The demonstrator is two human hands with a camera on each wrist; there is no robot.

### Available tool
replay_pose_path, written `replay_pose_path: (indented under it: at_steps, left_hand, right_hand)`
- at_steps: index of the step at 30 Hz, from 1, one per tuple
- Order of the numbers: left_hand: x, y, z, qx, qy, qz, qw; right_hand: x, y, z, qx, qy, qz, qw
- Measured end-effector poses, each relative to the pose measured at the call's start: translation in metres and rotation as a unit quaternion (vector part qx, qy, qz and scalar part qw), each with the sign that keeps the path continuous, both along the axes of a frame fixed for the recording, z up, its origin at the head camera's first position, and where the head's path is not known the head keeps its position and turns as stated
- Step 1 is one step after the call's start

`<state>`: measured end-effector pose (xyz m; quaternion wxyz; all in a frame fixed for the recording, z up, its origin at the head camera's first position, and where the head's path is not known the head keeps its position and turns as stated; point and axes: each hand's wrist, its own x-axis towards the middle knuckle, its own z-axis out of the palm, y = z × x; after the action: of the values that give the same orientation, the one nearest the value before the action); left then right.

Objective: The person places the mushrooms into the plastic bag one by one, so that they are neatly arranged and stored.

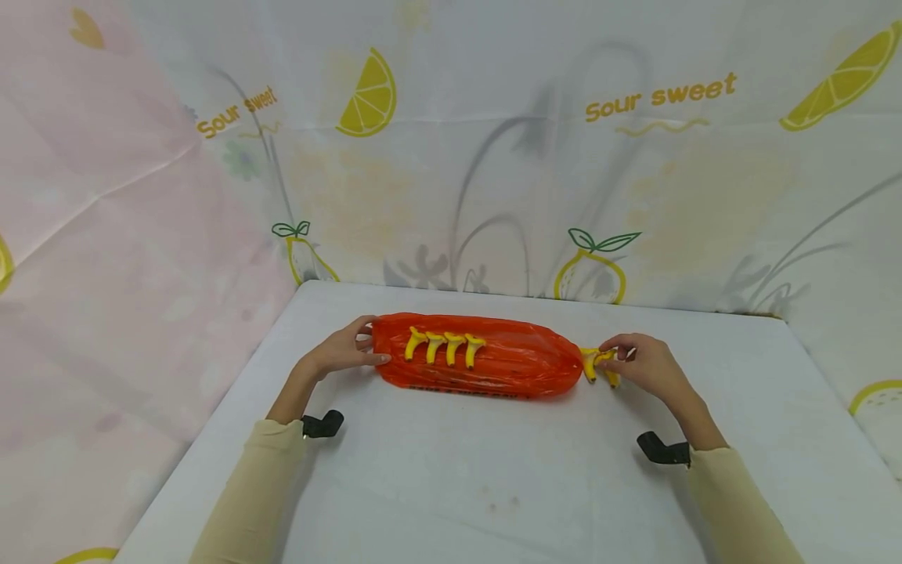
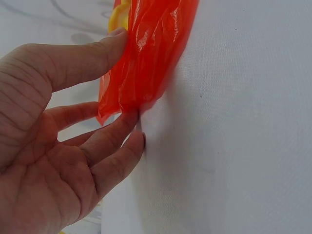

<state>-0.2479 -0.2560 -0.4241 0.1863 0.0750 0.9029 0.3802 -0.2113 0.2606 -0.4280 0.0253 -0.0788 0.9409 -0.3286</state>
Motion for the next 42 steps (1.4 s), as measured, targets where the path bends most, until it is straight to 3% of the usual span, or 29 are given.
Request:
replay_pose_path:
  at_steps: [8,16,29,42]
  left_hand:
    - [-0.001,-0.001,-0.002,0.002,0.003,-0.003,1.0000]
    - [-0.001,-0.001,-0.002,0.002,0.003,-0.001,1.0000]
    - [0.000,-0.001,-0.002,0.003,0.006,-0.003,1.0000]
    - [0.001,-0.001,-0.001,0.003,0.006,-0.003,1.0000]
  right_hand:
    - [0.002,0.005,0.000,0.024,0.010,-0.004,0.9996]
    - [0.005,0.009,0.009,0.029,0.019,-0.001,0.9994]
    - [0.007,0.004,0.031,-0.010,0.084,-0.015,0.9963]
    - [-0.005,-0.029,0.045,-0.077,0.098,-0.018,0.9921]
